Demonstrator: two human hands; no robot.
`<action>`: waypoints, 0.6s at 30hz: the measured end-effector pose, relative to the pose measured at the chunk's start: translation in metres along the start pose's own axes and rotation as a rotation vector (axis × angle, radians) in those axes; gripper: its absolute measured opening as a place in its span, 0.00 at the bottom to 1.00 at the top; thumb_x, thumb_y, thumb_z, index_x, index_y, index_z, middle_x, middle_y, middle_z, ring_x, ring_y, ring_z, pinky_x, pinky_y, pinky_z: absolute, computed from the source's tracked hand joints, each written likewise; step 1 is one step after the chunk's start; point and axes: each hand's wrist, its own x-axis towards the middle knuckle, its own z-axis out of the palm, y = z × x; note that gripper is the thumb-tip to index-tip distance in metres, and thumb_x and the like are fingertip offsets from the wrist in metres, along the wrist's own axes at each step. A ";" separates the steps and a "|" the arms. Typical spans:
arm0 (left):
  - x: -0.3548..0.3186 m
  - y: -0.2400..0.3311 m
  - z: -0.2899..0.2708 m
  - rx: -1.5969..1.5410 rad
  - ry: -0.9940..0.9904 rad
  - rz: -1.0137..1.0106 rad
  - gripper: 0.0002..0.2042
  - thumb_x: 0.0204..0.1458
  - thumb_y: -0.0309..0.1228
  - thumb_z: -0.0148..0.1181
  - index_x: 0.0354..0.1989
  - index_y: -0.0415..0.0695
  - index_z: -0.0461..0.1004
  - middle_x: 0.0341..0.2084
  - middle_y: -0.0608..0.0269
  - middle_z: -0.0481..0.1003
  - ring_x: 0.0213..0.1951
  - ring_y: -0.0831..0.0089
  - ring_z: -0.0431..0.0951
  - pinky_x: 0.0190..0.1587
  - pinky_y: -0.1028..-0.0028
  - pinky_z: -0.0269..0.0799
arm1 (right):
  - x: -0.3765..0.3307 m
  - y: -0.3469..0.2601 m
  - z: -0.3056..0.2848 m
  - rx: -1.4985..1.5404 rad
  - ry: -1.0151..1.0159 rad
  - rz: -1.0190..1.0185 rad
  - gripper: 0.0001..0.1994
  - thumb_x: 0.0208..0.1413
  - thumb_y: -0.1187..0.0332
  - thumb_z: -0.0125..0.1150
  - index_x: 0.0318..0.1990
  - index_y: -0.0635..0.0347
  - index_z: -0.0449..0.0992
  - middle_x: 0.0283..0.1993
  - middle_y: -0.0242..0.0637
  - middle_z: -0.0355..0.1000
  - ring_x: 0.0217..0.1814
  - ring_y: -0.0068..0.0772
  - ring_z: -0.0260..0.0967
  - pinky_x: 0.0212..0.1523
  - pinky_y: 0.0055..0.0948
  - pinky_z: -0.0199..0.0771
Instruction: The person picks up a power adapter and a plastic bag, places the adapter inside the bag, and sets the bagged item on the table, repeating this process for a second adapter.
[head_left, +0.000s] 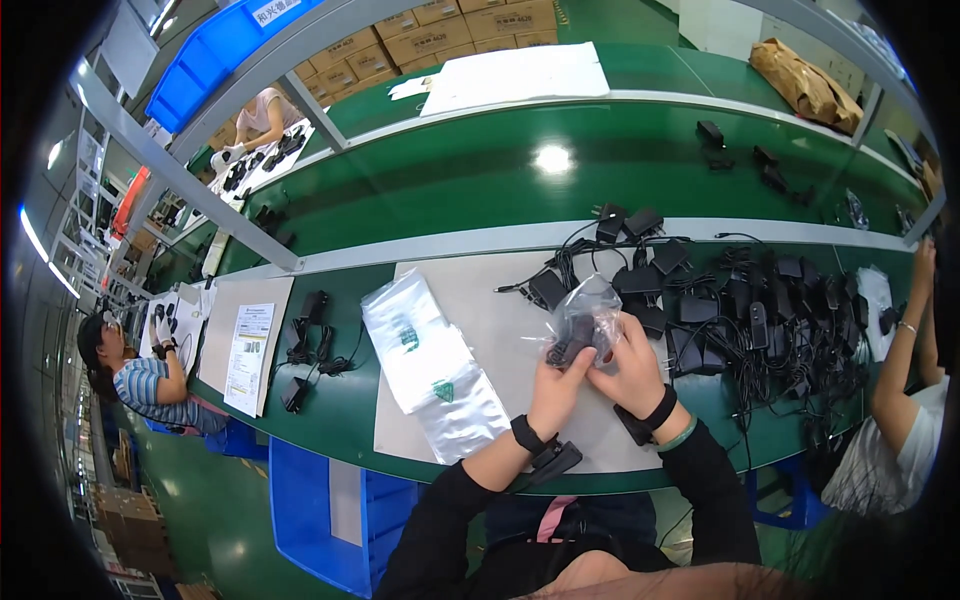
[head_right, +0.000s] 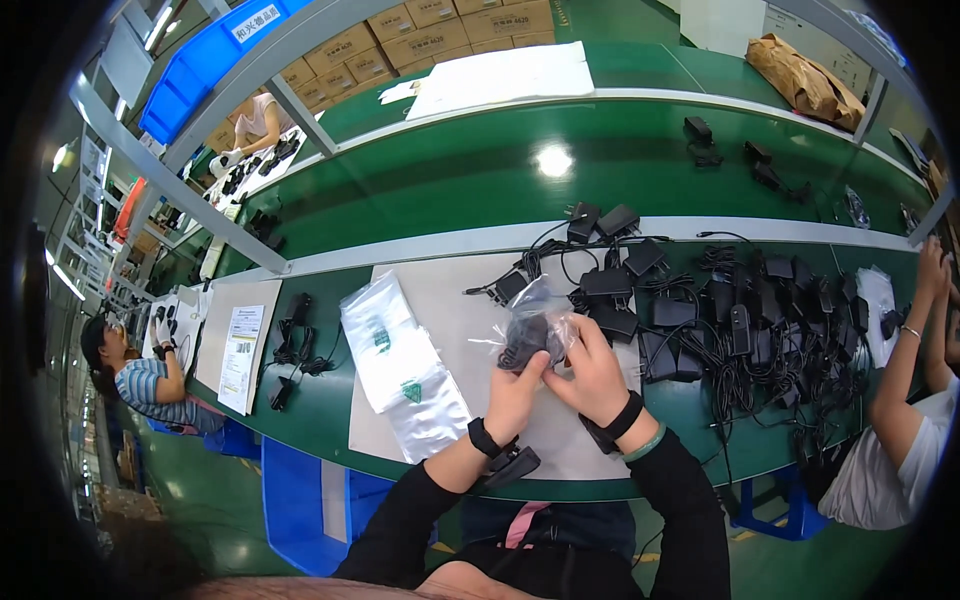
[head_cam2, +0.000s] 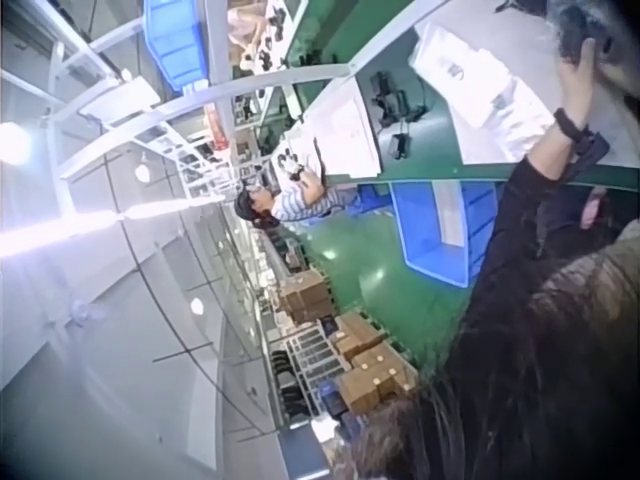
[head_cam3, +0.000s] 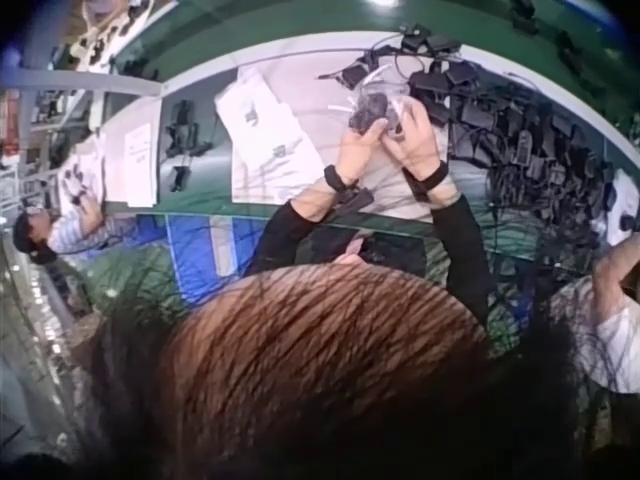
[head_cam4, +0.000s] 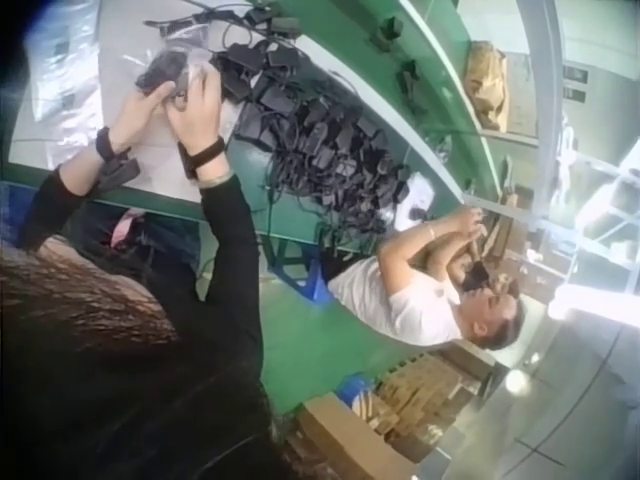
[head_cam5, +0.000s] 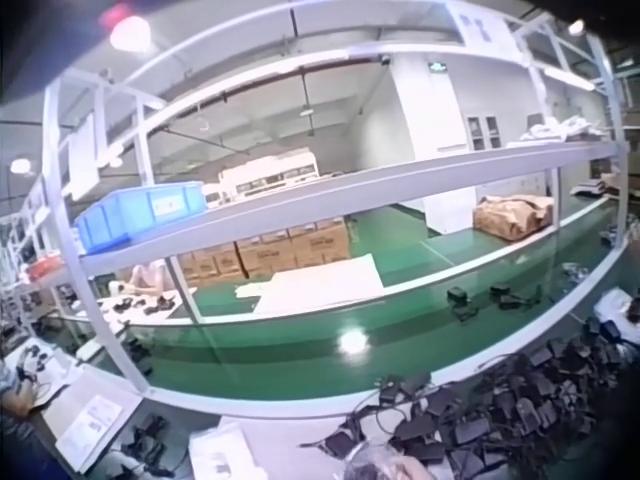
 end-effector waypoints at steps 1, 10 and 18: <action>-0.001 0.003 0.000 0.010 -0.034 0.014 0.16 0.50 0.25 0.59 0.47 0.35 0.67 0.37 0.65 0.74 0.38 0.79 0.72 0.42 0.78 0.68 | 0.002 -0.004 -0.003 0.032 -0.012 0.054 0.27 0.36 0.72 0.67 0.47 0.68 0.67 0.48 0.48 0.65 0.45 0.49 0.65 0.45 0.35 0.68; 0.010 0.012 -0.018 0.240 -0.090 -0.076 0.18 0.50 0.28 0.60 0.47 0.35 0.65 0.37 0.63 0.73 0.39 0.79 0.71 0.43 0.79 0.67 | 0.002 0.006 -0.005 -0.173 0.102 -0.151 0.26 0.33 0.72 0.67 0.46 0.67 0.69 0.46 0.47 0.66 0.44 0.48 0.66 0.45 0.35 0.69; 0.010 0.005 -0.013 0.213 -0.104 -0.076 0.18 0.52 0.29 0.58 0.49 0.33 0.64 0.35 0.65 0.73 0.37 0.79 0.72 0.42 0.78 0.67 | 0.003 0.009 -0.004 -0.209 0.091 -0.123 0.27 0.32 0.71 0.68 0.46 0.67 0.69 0.44 0.45 0.67 0.43 0.48 0.66 0.43 0.35 0.69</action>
